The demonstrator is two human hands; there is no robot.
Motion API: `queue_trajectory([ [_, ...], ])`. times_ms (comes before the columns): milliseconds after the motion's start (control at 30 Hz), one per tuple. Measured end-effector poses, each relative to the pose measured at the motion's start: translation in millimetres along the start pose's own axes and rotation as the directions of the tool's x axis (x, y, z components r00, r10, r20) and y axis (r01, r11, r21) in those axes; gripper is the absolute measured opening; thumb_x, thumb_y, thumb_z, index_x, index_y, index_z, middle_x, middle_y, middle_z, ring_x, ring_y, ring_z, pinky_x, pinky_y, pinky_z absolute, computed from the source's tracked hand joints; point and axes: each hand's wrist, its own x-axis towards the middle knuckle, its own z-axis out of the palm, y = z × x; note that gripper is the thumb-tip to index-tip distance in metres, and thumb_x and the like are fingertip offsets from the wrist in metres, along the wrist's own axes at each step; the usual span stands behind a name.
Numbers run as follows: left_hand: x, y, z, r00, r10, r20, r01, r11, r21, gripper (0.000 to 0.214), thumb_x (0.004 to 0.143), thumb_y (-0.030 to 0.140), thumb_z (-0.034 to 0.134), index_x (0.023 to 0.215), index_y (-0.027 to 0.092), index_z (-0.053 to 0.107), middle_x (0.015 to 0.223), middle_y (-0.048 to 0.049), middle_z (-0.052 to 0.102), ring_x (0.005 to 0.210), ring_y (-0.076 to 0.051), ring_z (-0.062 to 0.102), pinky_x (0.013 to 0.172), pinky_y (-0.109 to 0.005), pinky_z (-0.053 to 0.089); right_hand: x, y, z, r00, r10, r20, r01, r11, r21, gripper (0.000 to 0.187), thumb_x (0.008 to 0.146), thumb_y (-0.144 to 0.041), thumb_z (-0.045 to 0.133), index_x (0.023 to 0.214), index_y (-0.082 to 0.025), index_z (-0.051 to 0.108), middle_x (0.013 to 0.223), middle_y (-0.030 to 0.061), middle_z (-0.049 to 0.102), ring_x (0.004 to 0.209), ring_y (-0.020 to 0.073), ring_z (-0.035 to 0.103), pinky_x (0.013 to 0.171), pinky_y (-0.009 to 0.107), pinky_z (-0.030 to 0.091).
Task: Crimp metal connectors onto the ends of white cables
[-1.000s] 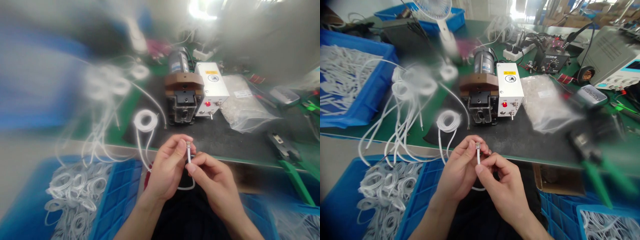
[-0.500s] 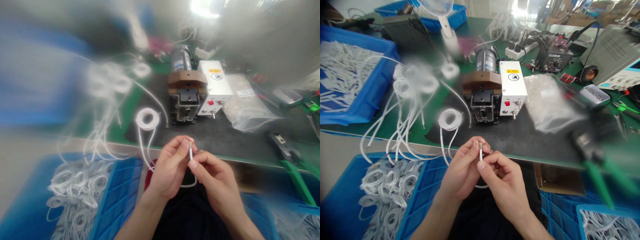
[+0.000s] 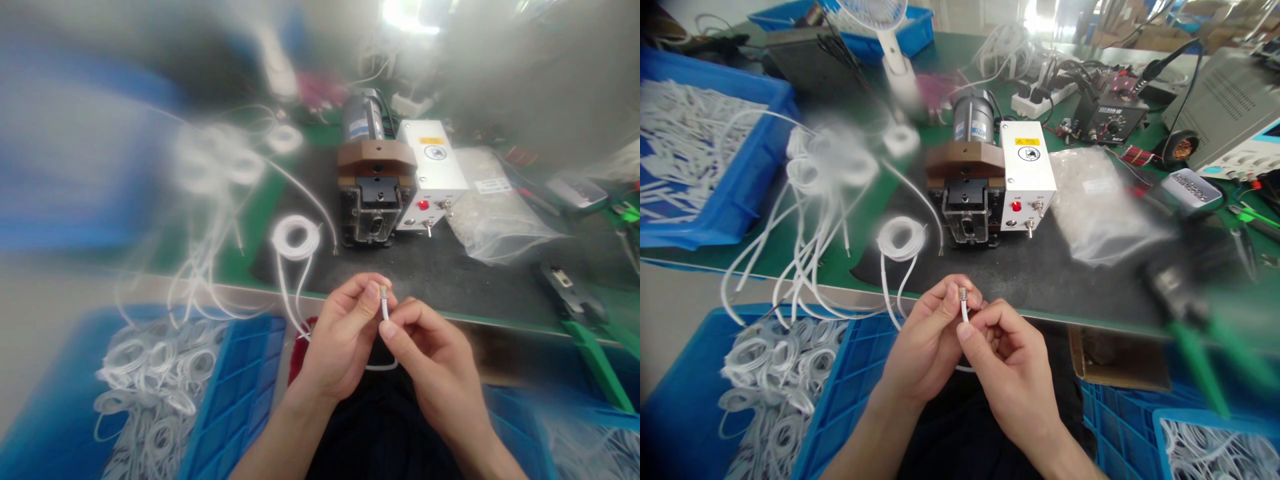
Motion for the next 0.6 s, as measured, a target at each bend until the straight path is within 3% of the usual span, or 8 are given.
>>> queue_trajectory([
  [400, -1, -1, -2.5, 1.0, 0.009, 0.018, -0.009, 1.0, 0.011, 0.016, 0.104, 0.032, 0.077, 0.102, 0.016, 0.076, 0.086, -0.0017, 0.068, 0.078, -0.01, 0.062, 0.077, -0.022, 0.052, -1, -1, 0, 0.999, -0.01, 0.04, 0.013, 0.998, -0.067, 0.024, 0.102, -0.034, 0.076, 0.084, -0.021, 0.069, 0.077, -0.0025, 0.057, 0.067, 0.012, 0.046, 0.059, 0.023, 0.039],
  [600, 3, -3, -15.6, 0.99, 0.111, -0.092, -0.099, 0.988, 0.121, 0.03, 0.105, 0.039, 0.074, 0.127, 0.018, 0.076, 0.106, -0.0081, 0.075, 0.093, -0.014, 0.067, 0.088, -0.025, 0.056, 12, -4, -7, 0.998, -0.065, -0.01, 0.063, 0.988, -0.142, 0.025, 0.101, -0.033, 0.076, 0.081, -0.022, 0.067, 0.073, -0.0037, 0.056, 0.065, 0.012, 0.046, 0.058, 0.024, 0.038],
])
